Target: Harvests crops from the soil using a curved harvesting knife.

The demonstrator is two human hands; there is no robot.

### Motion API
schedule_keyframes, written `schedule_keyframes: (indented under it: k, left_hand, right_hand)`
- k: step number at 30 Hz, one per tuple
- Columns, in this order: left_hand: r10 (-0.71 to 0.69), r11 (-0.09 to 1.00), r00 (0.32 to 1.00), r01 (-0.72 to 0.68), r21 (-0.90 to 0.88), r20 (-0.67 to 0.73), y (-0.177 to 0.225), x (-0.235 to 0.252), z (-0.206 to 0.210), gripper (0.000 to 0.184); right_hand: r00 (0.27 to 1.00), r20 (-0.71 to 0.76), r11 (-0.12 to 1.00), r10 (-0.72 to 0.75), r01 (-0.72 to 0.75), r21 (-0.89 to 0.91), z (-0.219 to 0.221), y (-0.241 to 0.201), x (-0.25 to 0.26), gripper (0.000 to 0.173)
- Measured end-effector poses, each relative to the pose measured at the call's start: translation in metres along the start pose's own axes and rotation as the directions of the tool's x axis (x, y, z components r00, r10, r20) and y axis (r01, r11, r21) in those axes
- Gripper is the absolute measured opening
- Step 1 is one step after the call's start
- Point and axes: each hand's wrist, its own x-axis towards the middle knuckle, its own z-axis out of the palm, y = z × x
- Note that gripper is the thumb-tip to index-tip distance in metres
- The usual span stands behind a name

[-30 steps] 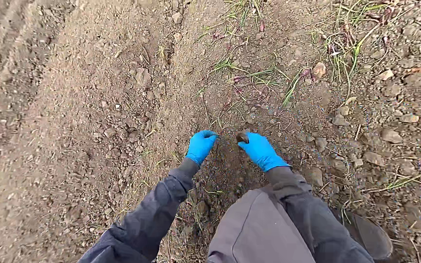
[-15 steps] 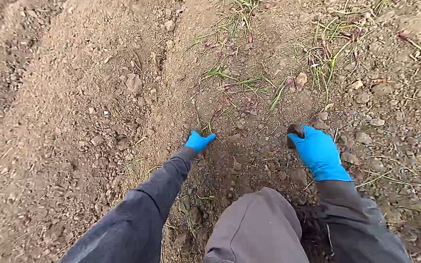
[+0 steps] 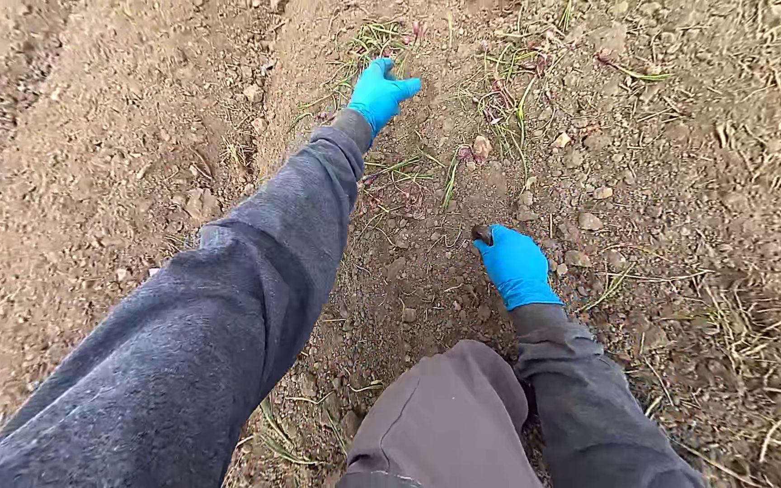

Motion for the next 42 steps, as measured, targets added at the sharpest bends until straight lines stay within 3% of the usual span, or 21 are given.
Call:
schedule_keyframes:
  k: [2,4,5,6,8,11,14,16,20,23,26,29,33,35,39,42]
  left_hand:
    - [0.112,0.886,0.962,-0.211,0.413,0.250,-0.008,-0.040,0.048,0.034]
    - [0.008,0.677,0.845,-0.398,0.619,0.534,-0.038,-0.094,0.110,0.025]
    - [-0.059,0.617,0.823,-0.415,0.669,0.565,-0.057,-0.118,0.133,0.026]
    - [-0.090,0.610,0.844,-0.373,0.699,0.528,-0.072,-0.139,0.146,0.026]
    - [-0.117,0.710,0.924,-0.179,0.681,0.364,-0.086,-0.170,0.140,0.028]
    - [-0.167,0.836,0.962,0.021,0.549,0.218,-0.099,-0.207,0.075,0.029]
    - [-0.216,0.876,0.969,0.138,0.463,0.120,-0.134,-0.257,-0.027,0.027]
    - [-0.249,0.881,0.968,0.240,0.407,-0.029,-0.149,-0.299,-0.095,0.026]
    - [-0.411,0.903,0.859,0.430,-0.008,-0.304,-0.156,-0.354,-0.205,0.017]
    - [-0.492,0.869,0.805,0.436,-0.234,-0.331,-0.150,-0.349,-0.246,0.017]
    - [-0.578,0.814,0.777,0.528,-0.242,-0.251,-0.146,-0.319,-0.240,0.021]
    - [-0.595,0.801,0.798,0.580,-0.150,-0.092,-0.146,-0.282,-0.208,0.026]
    - [-0.527,0.849,0.846,0.529,-0.005,0.078,-0.172,-0.229,-0.175,0.023]
    - [-0.516,0.850,0.853,0.499,0.167,0.078,-0.202,-0.203,-0.159,0.024]
    - [-0.475,0.740,0.880,0.398,0.542,0.003,-0.273,-0.170,-0.113,0.033]
    - [-0.444,0.756,0.895,0.351,0.553,0.040,-0.318,-0.171,-0.087,0.026]
  right_hand:
    - [1.000,-0.006,1.000,0.007,-0.007,-0.001,0.000,-0.003,0.000,0.028]
    - [1.000,-0.005,1.000,0.026,-0.026,0.004,0.000,-0.005,0.000,0.028]
    - [0.999,0.000,0.999,0.034,-0.034,0.000,0.000,-0.006,0.000,0.028]
    - [0.999,0.007,0.999,0.041,-0.041,-0.003,0.001,-0.007,0.000,0.029]
    - [0.999,-0.002,0.999,0.051,-0.051,0.006,0.004,-0.007,-0.001,0.028]
    - [0.998,-0.064,0.999,0.027,-0.025,0.020,0.009,-0.004,0.000,0.030]
    - [0.991,-0.133,1.000,-0.005,0.007,0.016,0.018,-0.003,0.005,0.032]
    - [0.993,-0.118,1.000,0.004,-0.005,-0.003,0.015,-0.005,0.008,0.034]
    - [0.994,-0.113,1.000,0.001,-0.003,-0.013,0.019,-0.001,0.011,0.038]
    - [0.988,-0.150,1.000,-0.020,0.022,0.012,0.024,0.008,0.018,0.037]
    - [0.989,-0.149,1.000,-0.010,0.011,0.007,0.025,0.014,0.017,0.038]
    - [0.993,-0.112,0.999,0.034,-0.038,-0.034,0.018,0.008,0.014,0.040]
    - [0.994,-0.109,0.999,0.024,-0.028,-0.033,0.011,0.013,0.032,0.040]
    - [0.994,-0.108,0.999,0.025,-0.027,-0.024,0.009,0.019,0.037,0.039]
    - [0.988,-0.152,0.999,0.035,-0.039,-0.026,0.006,0.031,0.040,0.040]
    - [0.983,-0.173,0.998,0.058,-0.056,0.013,0.009,0.048,0.040,0.035]
